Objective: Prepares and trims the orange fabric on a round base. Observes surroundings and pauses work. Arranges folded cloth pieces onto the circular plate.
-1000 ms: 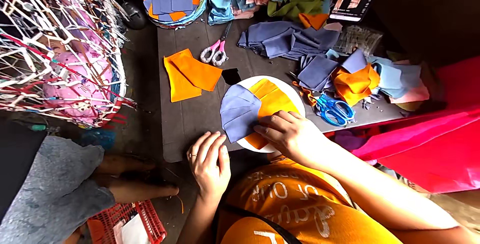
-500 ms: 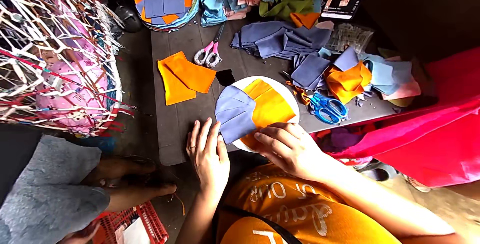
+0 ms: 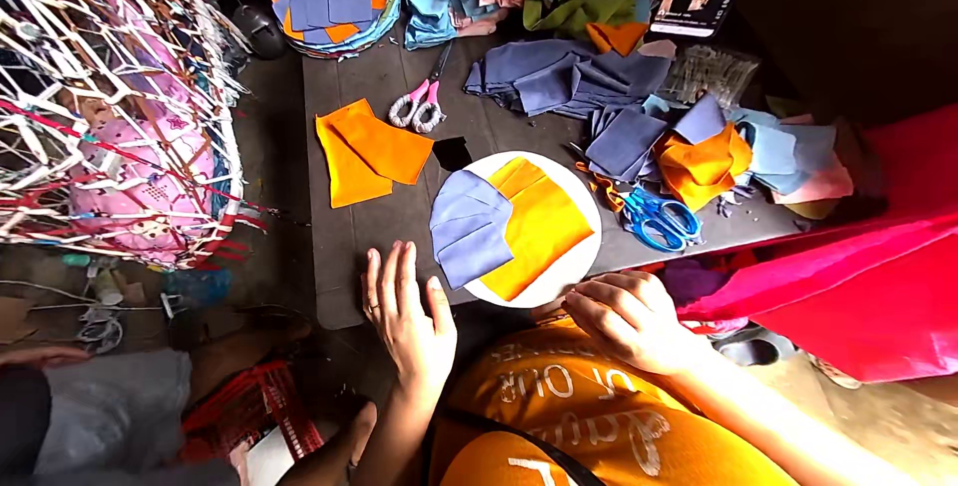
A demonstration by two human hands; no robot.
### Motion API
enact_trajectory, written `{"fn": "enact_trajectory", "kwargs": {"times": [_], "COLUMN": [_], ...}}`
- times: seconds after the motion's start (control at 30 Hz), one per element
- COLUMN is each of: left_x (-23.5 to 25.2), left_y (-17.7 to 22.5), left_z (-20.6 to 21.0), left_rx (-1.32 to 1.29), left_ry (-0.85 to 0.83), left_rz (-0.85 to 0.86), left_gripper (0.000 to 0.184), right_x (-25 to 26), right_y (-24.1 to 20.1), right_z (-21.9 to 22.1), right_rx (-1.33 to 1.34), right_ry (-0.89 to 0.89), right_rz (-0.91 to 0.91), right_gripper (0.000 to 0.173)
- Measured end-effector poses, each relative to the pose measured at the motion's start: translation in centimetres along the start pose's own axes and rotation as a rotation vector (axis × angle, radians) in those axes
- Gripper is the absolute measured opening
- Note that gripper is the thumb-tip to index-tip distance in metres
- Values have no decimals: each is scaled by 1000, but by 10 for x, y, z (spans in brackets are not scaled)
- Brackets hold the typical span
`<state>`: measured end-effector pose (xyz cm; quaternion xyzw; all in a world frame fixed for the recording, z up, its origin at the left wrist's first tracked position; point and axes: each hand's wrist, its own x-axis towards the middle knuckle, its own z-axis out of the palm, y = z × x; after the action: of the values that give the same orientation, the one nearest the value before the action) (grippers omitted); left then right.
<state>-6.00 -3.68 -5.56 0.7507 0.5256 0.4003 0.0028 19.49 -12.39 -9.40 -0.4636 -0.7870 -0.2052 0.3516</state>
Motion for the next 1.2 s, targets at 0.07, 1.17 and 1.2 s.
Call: {"fn": "enact_trajectory", "kwargs": {"times": [0.07, 1.17, 1.2], "left_x": [-1, -3, -3], "left_y": [1, 20, 21], "left_z": [2, 12, 12], "left_rx": [-3, -22, -23], "left_ry": [4, -111, -108], "left_rz": [18, 398, 399], "left_gripper": [42, 56, 55], "right_x": [1, 76, 83], "right_y": [0, 129, 131], "right_z": [1, -75, -70], "right_rx": [3, -52, -43], "right_ry": [2, -55, -114], "right_rz": [0, 698, 670], "right_gripper": [12, 24, 24]}}
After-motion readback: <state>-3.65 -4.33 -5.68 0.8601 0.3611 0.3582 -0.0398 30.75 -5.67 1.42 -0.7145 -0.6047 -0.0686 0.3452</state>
